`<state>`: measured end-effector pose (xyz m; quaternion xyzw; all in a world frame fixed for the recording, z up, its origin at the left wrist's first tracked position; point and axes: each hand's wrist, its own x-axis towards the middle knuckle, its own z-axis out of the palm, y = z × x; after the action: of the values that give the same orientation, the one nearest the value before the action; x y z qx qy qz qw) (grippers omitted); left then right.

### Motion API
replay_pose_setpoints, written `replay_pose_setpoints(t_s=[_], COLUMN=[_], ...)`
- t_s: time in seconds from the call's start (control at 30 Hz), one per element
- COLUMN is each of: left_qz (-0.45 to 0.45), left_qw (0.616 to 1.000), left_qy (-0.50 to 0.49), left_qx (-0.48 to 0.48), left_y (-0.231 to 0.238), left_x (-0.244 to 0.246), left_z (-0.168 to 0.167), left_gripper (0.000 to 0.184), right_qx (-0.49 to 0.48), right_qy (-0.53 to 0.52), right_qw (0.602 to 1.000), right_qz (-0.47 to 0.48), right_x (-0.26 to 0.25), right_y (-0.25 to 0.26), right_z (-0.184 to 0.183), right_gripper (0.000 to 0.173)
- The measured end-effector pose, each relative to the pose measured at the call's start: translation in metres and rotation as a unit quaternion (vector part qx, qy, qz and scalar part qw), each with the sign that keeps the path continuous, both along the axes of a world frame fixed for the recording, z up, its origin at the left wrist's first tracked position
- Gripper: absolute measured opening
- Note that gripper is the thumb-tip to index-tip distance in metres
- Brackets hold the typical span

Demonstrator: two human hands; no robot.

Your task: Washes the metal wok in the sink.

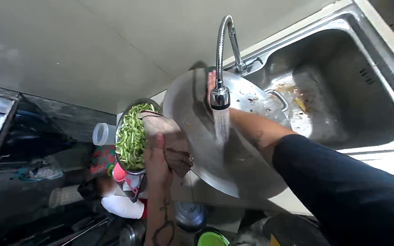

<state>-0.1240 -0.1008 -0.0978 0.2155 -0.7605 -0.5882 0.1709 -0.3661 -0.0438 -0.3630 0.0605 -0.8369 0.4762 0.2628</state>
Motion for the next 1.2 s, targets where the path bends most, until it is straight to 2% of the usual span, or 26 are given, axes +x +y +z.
replay_pose_setpoints(t_s=[0.07, 0.13, 0.2, 0.27, 0.3, 0.37, 0.43, 0.5, 0.53, 0.6, 0.63, 0.7, 0.77, 0.8, 0.9, 0.97, 1.07, 1.13, 1.2], left_qz=[-0.001, -0.003, 0.002, 0.01, 0.01, 0.004, 0.004, 0.0, -0.001, 0.006, 0.01, 0.008, 0.0, -0.005, -0.013, -0.017, -0.015, -0.011, -0.002], left_qw=[1.0, 1.0, 1.0, 1.0, 1.0, 1.0, 1.0, 1.0, 1.0, 1.0, 1.0, 1.0, 1.0, 1.0, 1.0, 1.0, 1.0, 1.0, 1.0], left_qy=[0.005, 0.005, -0.002, -0.006, -0.004, -0.003, -0.002, 0.001, 0.001, -0.005, -0.005, -0.007, -0.003, -0.001, 0.0, -0.001, 0.008, 0.003, -0.009], left_qx=[0.009, 0.011, 0.008, 0.011, 0.013, 0.015, 0.011, 0.005, 0.003, -0.001, 0.001, 0.009, 0.006, 0.004, 0.007, 0.01, 0.015, 0.011, 0.004], left_y=[-0.002, -0.004, -0.005, -0.005, -0.005, -0.007, -0.007, -0.007, -0.008, -0.008, -0.009, -0.011, -0.011, -0.011, -0.013, -0.013, -0.013, -0.012, -0.01], left_x=[0.0, -0.001, 0.0, 0.0, 0.0, 0.0, 0.0, 0.0, 0.0, -0.001, -0.001, 0.0, 0.001, 0.0, 0.001, 0.002, 0.002, 0.001, 0.001], left_z=[-0.003, -0.005, -0.006, -0.008, -0.008, -0.009, -0.011, -0.01, -0.01, -0.009, -0.01, -0.013, -0.013, -0.012, -0.013, -0.015, -0.016, -0.014, -0.013], left_gripper=[0.026, 0.026, 0.026, 0.025, 0.025, 0.026, 0.026, 0.027, 0.027, 0.026, 0.025, 0.024, 0.024, 0.023, 0.023, 0.022, 0.024, 0.024, 0.022], right_qx=[0.072, 0.121, 0.105, 0.035, 0.003, -0.043, -0.069, -0.102, -0.094, -0.026, 0.001, -0.002, 0.103, 0.163, 0.276, 0.276, 0.253, 0.206, 0.168], right_qy=[-0.178, -0.27, -0.324, -0.338, -0.325, -0.284, -0.17, -0.147, -0.152, -0.158, -0.147, -0.138, -0.253, -0.278, -0.24, -0.267, -0.396, -0.398, -0.352], right_qw=[0.978, 0.951, 0.936, 0.935, 0.938, 0.928, 0.923, 0.886, 0.882, 0.9, 0.91, 0.935, 0.908, 0.897, 0.894, 0.899, 0.877, 0.888, 0.907], right_qz=[0.083, 0.093, 0.089, 0.097, 0.12, 0.236, 0.338, 0.428, 0.436, 0.406, 0.387, 0.328, 0.318, 0.304, 0.259, 0.211, 0.101, 0.099, 0.156], right_x=[0.011, 0.02, 0.038, 0.07, 0.094, 0.138, 0.16, 0.163, 0.158, 0.138, 0.128, 0.115, 0.102, 0.093, 0.084, 0.082, 0.07, 0.076, 0.105], right_y=[0.071, 0.119, 0.136, 0.124, 0.109, 0.069, 0.023, -0.002, -0.004, 0.004, 0.013, 0.039, 0.088, 0.109, 0.162, 0.179, 0.19, 0.186, 0.166], right_z=[-0.018, -0.016, 0.003, 0.039, 0.059, 0.094, 0.103, 0.107, 0.099, 0.063, 0.033, -0.02, -0.02, -0.028, -0.05, -0.043, -0.003, 0.031, 0.062], right_gripper=[0.064, 0.067, 0.07, 0.075, 0.07, 0.062, 0.065, 0.069, 0.069, 0.059, 0.053, 0.048, 0.055, 0.059, 0.061, 0.061, 0.078, 0.08, 0.077])
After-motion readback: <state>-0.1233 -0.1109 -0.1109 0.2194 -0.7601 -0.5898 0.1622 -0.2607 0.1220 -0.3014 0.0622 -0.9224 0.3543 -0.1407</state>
